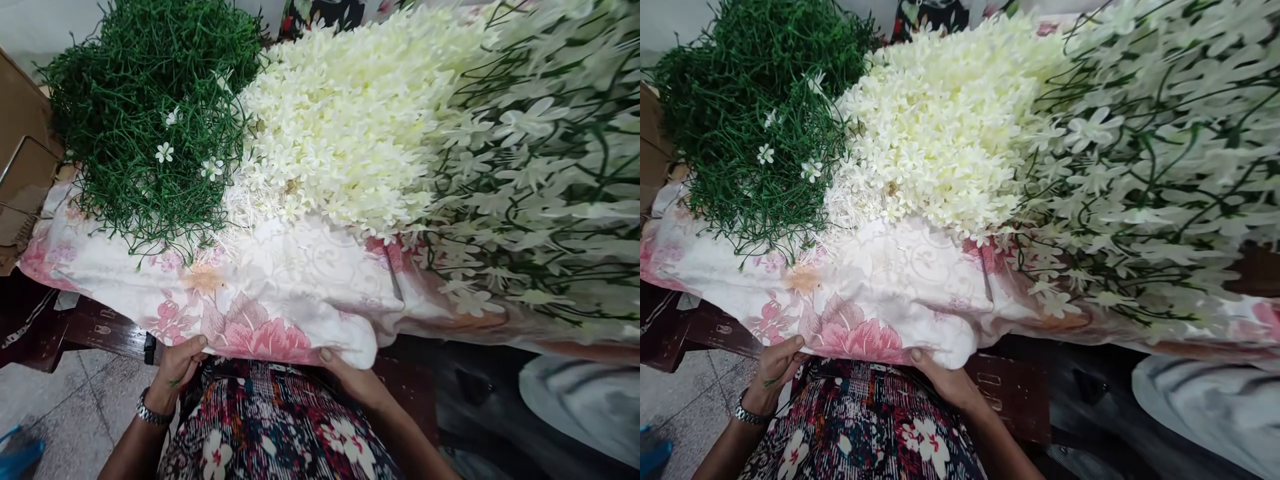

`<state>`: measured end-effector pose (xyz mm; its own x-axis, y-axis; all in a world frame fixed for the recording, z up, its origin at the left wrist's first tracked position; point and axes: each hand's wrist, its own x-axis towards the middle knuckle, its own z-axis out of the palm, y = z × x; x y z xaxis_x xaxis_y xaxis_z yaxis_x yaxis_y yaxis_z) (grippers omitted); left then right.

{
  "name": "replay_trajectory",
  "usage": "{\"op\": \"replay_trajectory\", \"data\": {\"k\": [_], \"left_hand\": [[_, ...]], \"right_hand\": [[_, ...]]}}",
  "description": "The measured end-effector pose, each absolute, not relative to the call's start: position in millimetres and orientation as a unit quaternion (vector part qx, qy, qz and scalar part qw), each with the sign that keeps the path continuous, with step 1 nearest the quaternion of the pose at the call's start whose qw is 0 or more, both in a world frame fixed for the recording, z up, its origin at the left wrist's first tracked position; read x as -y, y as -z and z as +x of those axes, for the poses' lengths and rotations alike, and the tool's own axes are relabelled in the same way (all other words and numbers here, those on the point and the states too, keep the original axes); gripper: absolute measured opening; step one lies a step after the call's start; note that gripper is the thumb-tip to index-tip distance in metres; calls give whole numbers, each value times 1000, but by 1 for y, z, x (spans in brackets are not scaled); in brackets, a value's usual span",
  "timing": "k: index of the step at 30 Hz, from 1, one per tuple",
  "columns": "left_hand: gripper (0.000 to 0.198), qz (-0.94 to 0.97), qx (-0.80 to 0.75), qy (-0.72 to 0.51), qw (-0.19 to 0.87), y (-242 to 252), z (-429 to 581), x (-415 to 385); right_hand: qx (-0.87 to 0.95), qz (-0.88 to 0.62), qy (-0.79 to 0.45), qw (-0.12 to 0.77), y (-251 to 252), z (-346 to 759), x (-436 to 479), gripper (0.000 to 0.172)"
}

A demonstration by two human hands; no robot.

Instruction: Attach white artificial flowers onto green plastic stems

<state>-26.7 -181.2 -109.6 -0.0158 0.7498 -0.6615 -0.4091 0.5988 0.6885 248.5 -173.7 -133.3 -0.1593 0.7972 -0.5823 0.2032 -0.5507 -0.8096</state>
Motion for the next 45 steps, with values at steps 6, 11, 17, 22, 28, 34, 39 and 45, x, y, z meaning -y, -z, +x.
{"op": "replay_trajectory", "data": {"k": [6, 11, 17, 22, 28, 34, 39, 45], "left_hand": [[44, 140, -608, -422, 658, 138, -20, 179], [34, 152, -644, -447, 602, 157, -17, 167], [22, 198, -680, -464, 532, 162, -26, 165], [11, 312, -661, -452, 511, 127, -17, 167], [26, 653, -487, -402, 419, 77, 9, 140], [23, 521, -522, -391, 551, 45, 26, 116], [14, 563, -516, -362, 534, 29, 42, 89], [23, 661, -532, -321, 421, 35, 56, 68]], "right_hand": [[322, -602, -678, 273, 155, 245, 176, 64], [565, -570, -585, 115, 127, 261, 165, 47], [759, -482, -423, 113, 86, 250, 148, 30], [794, -542, -248, 117, 131, 231, 116, 31], [794, -566, -202, 93, 147, 235, 103, 31], [821, -392, -406, 81, 75, 245, 114, 29], [809, -373, -360, 278, 40, 244, 92, 21], [771, -400, -326, 372, 28, 219, 68, 20]]}}
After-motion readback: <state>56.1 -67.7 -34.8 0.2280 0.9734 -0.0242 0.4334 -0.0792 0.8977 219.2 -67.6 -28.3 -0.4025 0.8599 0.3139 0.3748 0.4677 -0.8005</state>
